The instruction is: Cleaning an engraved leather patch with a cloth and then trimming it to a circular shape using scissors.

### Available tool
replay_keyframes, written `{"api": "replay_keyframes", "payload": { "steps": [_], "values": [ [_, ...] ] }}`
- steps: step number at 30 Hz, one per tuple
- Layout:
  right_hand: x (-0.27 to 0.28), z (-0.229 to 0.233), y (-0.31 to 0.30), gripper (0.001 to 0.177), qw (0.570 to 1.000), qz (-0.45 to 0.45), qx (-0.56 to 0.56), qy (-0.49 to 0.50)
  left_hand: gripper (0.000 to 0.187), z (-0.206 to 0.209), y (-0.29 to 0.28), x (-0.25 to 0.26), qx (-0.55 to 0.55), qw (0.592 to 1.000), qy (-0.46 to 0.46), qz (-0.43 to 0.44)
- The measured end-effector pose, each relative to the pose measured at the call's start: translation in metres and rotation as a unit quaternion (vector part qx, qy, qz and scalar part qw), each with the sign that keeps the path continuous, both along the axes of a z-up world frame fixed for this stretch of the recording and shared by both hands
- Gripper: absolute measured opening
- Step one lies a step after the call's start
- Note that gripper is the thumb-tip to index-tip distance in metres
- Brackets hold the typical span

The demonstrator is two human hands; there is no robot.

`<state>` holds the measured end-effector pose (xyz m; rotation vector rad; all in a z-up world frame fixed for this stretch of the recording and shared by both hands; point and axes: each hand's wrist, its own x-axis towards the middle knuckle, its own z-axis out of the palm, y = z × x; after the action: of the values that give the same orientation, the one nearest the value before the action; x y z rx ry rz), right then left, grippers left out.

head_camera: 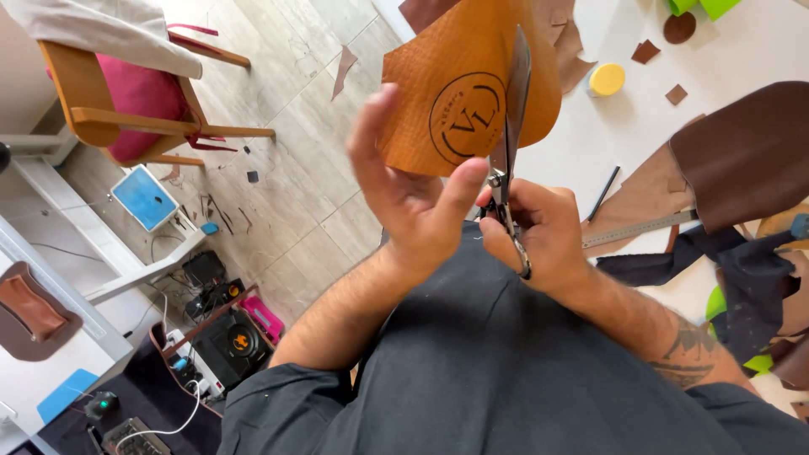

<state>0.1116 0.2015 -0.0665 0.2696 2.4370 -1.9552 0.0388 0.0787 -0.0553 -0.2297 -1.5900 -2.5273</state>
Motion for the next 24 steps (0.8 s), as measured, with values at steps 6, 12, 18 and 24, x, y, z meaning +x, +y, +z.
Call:
{"api": "replay_keyframes", "payload": {
  "steps": [6, 12, 18, 24],
  "values": [
    [0.008, -0.001, 0.003, 0.013, 0.999, -0.01, 0.033, 0.039, 0.037, 0.018, 0.014, -0.008, -0.203, 0.976, 0.024, 0.071],
    [0.009, 0.009, 0.007, 0.017, 0.999, -0.008, -0.001, 0.045, 0.049, 0.016, 0.013, -0.003, -0.25, 0.965, 0.048, 0.071],
    [0.009, 0.015, 0.01, 0.016, 0.998, -0.017, -0.027, 0.053, 0.053, 0.016, 0.011, 0.001, -0.28, 0.956, 0.065, 0.056],
    [0.008, 0.012, 0.011, 0.015, 0.998, -0.013, -0.024, 0.058, 0.053, 0.019, 0.006, -0.001, -0.297, 0.951, 0.071, 0.051]
  ]
}}
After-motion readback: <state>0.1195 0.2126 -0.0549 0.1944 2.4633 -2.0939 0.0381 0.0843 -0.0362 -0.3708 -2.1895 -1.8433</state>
